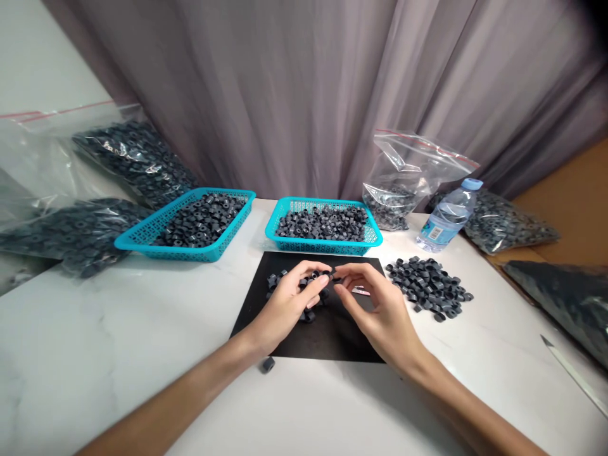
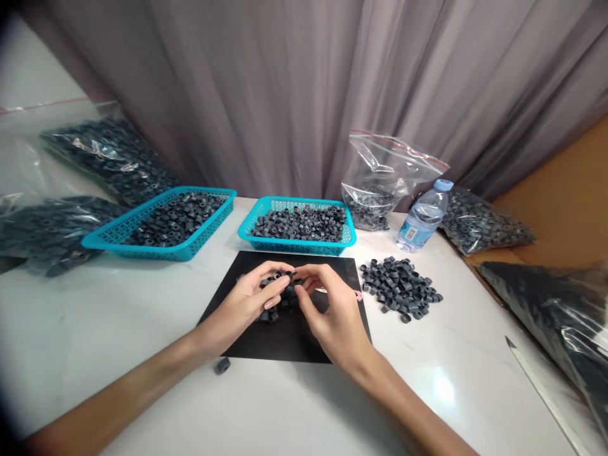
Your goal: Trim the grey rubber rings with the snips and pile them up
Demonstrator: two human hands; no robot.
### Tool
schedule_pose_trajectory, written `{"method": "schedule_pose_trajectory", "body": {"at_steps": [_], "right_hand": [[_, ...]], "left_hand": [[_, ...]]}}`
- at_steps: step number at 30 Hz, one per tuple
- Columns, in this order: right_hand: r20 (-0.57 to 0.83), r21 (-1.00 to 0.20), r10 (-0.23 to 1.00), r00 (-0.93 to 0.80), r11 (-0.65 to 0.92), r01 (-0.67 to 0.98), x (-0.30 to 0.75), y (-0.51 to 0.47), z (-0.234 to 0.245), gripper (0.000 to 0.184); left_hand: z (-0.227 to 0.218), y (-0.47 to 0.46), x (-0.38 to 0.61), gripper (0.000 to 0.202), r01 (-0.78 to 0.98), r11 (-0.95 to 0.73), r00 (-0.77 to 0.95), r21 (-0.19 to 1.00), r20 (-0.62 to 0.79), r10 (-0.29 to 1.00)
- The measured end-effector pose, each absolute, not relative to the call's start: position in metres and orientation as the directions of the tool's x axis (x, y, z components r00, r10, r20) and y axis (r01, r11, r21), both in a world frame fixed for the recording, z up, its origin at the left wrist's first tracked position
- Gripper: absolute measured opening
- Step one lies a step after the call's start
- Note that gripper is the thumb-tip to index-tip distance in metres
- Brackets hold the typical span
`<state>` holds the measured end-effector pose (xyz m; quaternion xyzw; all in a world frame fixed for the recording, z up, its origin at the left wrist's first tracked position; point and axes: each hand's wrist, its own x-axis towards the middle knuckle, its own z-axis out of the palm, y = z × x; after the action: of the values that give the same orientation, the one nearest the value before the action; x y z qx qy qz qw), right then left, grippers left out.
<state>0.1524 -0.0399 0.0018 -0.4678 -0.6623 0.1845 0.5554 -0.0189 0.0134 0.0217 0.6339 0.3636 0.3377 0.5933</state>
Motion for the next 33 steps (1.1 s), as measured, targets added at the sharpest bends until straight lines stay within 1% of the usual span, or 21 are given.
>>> {"method": "schedule_pose_trajectory", "body": {"at_steps": [6, 14, 22, 29, 33], "right_hand": [[0.523, -0.81, 0.849, 0.07, 0.47, 0.352, 0.1517, -0.0398, -0.0002, 0.014], [0.519, -0.804, 0.852, 0.069, 0.459, 0.377, 0.1518, -0.0404, 0.0016, 0.013], [0.533, -0.793, 0.843, 0.068, 0.471, 0.387, 0.1519, -0.0409, 0.003, 0.014], [0.552, -0.763, 0.827, 0.105, 0.45, 0.465, 0.1538, -0.0424, 0.0085, 0.014], [0.529, -0.776, 0.841, 0.11, 0.427, 0.463, 0.1538, -0.0429, 0.0082, 0.008]], "left_hand": [[0.0211, 0.0118, -0.0191, 0.025, 0.133, -0.17, 0.484, 0.976, 0.086, 0.871], [0.0171, 0.0135, -0.0179, 0.021, 0.151, -0.262, 0.488, 0.953, 0.159, 0.858], [0.0159, 0.0097, -0.0185, 0.019, 0.17, -0.314, 0.483, 0.934, 0.199, 0.853], [0.0196, 0.0082, -0.0175, 0.016, 0.213, -0.341, 0.472, 0.916, 0.209, 0.857], [0.0211, 0.008, -0.0187, 0.016, 0.261, -0.363, 0.468, 0.895, 0.212, 0.858]]}}
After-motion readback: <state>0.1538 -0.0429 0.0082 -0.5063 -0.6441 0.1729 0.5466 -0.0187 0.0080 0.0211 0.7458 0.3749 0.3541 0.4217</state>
